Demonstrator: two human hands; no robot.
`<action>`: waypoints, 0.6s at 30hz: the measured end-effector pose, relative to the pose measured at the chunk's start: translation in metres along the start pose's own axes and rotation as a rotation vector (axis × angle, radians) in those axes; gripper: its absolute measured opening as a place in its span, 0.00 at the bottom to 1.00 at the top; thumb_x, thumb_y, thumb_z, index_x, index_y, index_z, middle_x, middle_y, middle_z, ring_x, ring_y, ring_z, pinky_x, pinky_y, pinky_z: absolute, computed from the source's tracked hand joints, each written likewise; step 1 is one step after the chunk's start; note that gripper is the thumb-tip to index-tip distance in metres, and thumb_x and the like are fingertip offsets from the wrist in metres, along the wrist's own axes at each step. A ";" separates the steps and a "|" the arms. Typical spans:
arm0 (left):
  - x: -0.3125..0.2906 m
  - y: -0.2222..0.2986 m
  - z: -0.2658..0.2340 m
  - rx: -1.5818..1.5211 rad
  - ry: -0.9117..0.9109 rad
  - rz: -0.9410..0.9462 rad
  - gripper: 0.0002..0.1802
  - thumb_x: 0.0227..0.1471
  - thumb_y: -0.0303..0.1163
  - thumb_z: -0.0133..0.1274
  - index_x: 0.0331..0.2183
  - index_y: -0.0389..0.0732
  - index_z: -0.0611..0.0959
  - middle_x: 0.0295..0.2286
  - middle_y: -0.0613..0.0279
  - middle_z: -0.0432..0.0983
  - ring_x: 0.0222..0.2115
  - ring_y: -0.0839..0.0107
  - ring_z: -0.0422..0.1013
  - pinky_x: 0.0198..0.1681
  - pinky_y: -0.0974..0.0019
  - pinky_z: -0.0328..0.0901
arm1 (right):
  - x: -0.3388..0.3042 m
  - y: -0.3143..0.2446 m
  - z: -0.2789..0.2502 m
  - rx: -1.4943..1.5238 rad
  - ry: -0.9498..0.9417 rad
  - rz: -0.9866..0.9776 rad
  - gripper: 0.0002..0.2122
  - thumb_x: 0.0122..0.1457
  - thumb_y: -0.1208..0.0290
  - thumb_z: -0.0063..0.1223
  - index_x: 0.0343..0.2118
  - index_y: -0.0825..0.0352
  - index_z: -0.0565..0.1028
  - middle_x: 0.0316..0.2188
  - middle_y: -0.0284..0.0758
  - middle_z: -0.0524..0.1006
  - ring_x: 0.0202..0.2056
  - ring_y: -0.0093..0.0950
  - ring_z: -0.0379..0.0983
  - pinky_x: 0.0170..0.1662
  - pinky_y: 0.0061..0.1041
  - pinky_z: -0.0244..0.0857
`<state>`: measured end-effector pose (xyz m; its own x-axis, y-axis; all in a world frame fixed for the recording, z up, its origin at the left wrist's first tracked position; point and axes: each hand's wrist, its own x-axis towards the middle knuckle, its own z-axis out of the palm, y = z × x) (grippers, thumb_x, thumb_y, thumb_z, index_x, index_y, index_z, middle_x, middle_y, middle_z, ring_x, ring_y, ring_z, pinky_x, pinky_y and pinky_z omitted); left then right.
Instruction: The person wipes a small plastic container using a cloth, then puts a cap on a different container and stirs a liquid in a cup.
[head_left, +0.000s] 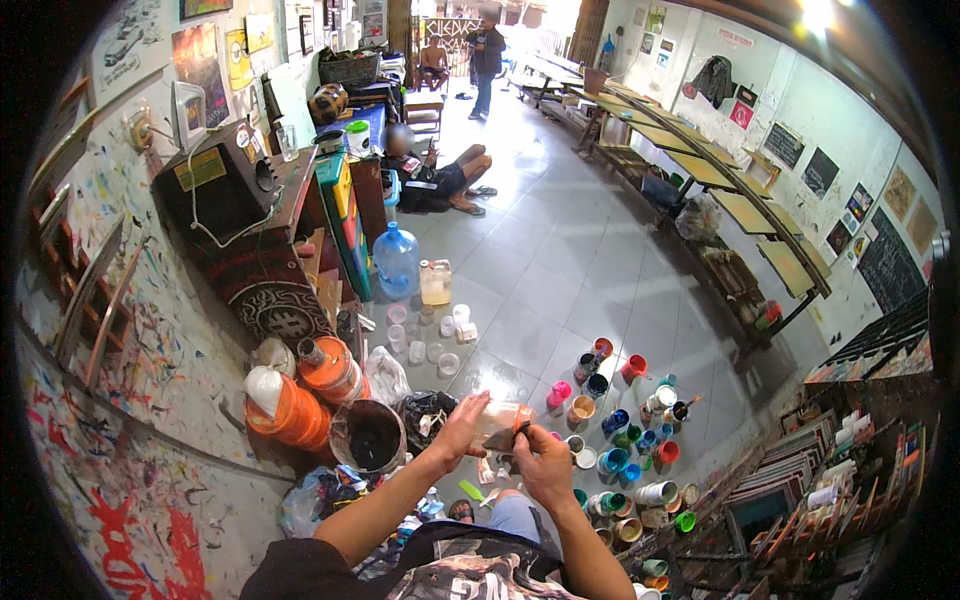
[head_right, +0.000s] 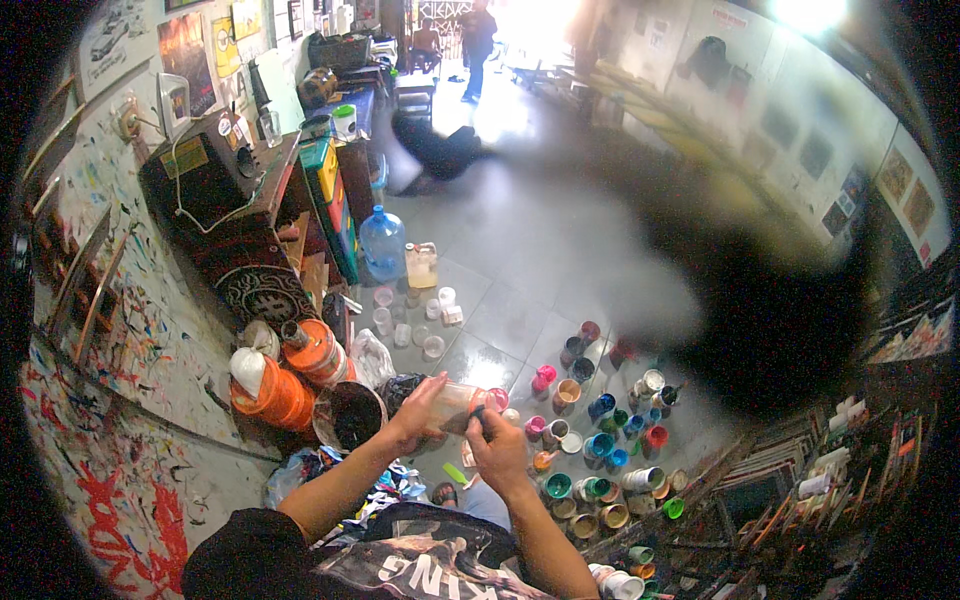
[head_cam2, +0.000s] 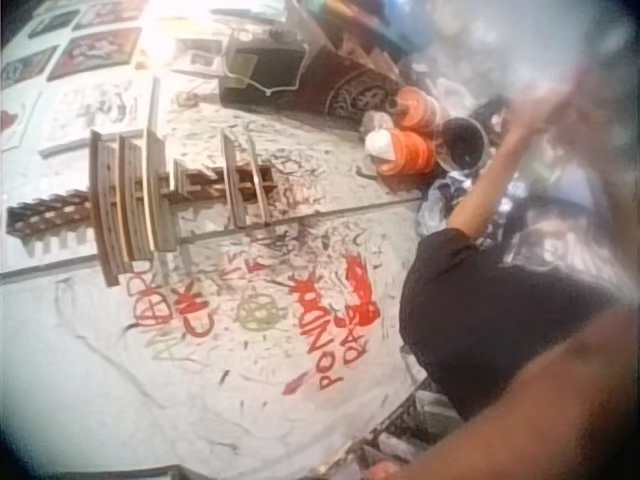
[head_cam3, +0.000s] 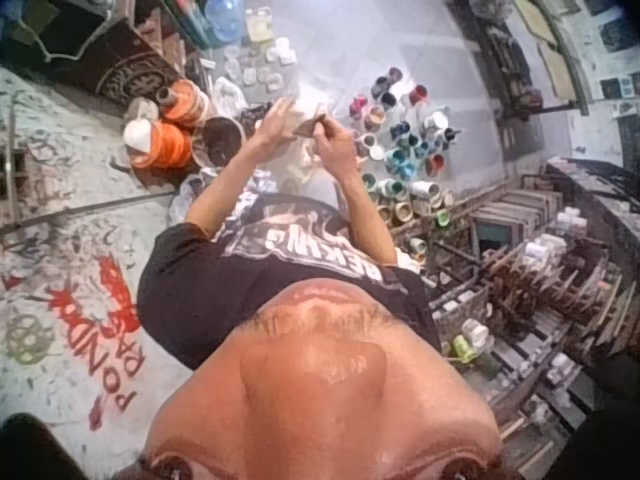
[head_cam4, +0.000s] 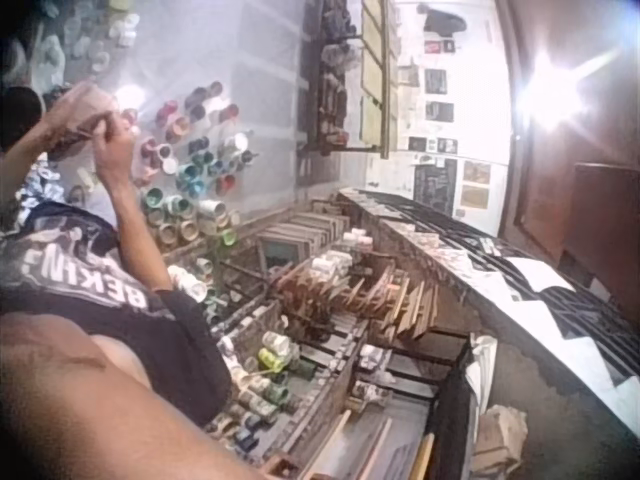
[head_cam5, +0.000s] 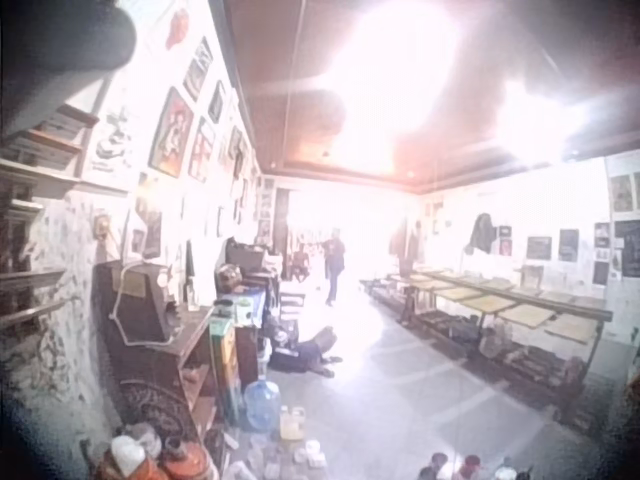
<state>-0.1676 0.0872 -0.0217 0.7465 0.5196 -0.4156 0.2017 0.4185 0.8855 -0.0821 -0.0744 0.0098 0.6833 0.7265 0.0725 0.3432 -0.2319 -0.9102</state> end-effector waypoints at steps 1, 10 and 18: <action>-0.002 0.000 0.002 0.041 -0.014 0.094 0.30 0.61 0.59 0.45 0.55 0.49 0.71 0.48 0.58 0.70 0.45 0.64 0.70 0.32 0.57 0.71 | 0.001 0.001 -0.002 0.097 0.013 -0.038 0.09 0.63 0.72 0.49 0.35 0.73 0.77 0.22 0.27 0.75 0.26 0.14 0.68 0.30 0.20 0.64; -0.019 0.004 0.009 0.226 0.173 0.510 0.25 0.61 0.47 0.51 0.50 0.37 0.74 0.39 0.52 0.74 0.37 0.65 0.72 0.45 0.61 0.67 | 0.006 0.004 -0.001 0.439 -0.045 0.018 0.09 0.65 0.71 0.47 0.37 0.72 0.77 0.25 0.24 0.74 0.25 0.13 0.65 0.28 0.19 0.61; -0.026 0.013 -0.007 0.029 0.219 0.389 0.24 0.62 0.50 0.49 0.47 0.39 0.75 0.37 0.59 0.75 0.36 0.75 0.70 0.32 0.72 0.68 | 0.010 -0.018 0.007 0.148 -0.076 -0.080 0.11 0.63 0.69 0.50 0.37 0.73 0.77 0.21 0.39 0.75 0.24 0.19 0.69 0.29 0.27 0.64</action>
<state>-0.1889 0.0848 -0.0005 0.6191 0.7810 -0.0815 -0.0476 0.1409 0.9889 -0.0862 -0.0583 0.0235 0.6052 0.7868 0.1208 0.2920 -0.0783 -0.9532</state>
